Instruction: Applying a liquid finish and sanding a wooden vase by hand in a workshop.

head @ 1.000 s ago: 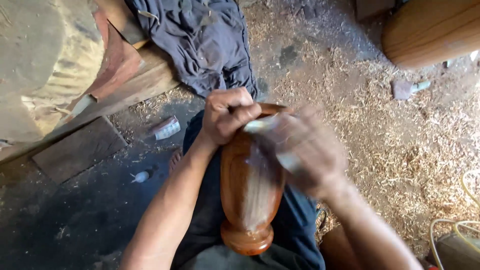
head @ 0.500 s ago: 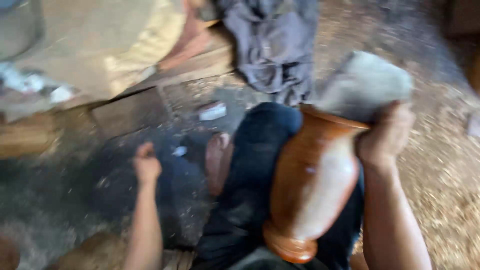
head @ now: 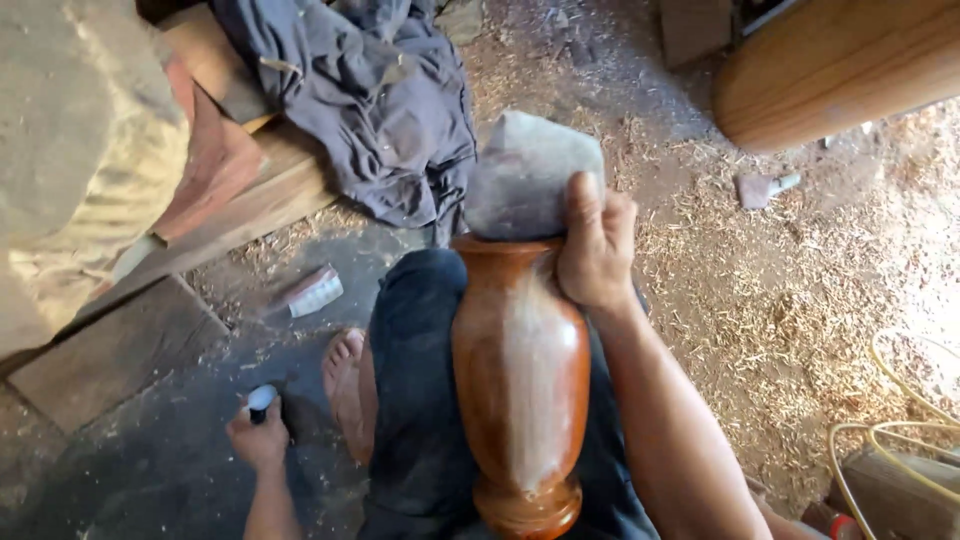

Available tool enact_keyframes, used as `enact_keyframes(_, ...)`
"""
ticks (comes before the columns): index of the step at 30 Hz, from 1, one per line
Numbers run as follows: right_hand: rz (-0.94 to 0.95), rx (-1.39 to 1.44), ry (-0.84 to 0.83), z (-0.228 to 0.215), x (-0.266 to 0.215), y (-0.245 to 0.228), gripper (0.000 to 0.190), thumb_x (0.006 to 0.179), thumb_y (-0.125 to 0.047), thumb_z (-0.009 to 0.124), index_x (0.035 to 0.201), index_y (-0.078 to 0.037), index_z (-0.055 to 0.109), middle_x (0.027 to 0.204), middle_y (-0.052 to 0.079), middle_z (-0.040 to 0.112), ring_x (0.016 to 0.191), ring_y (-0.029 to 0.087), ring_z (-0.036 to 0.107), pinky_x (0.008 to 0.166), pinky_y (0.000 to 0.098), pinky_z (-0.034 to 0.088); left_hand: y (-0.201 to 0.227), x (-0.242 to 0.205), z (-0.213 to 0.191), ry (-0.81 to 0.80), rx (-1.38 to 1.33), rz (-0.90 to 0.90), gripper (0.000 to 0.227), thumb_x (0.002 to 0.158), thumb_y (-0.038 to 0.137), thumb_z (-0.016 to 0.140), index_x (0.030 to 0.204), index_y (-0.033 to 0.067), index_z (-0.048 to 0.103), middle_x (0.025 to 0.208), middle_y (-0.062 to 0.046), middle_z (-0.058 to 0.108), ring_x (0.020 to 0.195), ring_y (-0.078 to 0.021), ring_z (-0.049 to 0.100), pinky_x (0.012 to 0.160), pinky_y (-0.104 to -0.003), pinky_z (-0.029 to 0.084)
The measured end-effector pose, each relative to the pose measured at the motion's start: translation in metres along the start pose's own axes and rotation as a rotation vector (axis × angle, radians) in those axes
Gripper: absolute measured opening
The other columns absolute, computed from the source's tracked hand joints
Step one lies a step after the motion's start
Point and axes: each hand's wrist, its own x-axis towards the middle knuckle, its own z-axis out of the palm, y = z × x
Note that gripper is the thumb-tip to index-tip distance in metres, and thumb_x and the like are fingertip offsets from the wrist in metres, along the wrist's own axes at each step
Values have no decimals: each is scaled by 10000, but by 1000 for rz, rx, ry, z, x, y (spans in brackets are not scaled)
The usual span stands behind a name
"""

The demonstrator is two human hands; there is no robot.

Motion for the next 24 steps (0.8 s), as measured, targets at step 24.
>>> enact_keyframes(24, -143, 92, -32, -17, -18, 5, 519, 1110, -362, 414, 645, -130, 411, 593, -83, 391, 531, 42, 297, 482, 244, 253, 352, -45, -266, -630, -1017, 527, 609, 785, 389, 776, 1260, 22, 676, 1218, -139, 709, 914, -210, 733, 793, -328, 587)
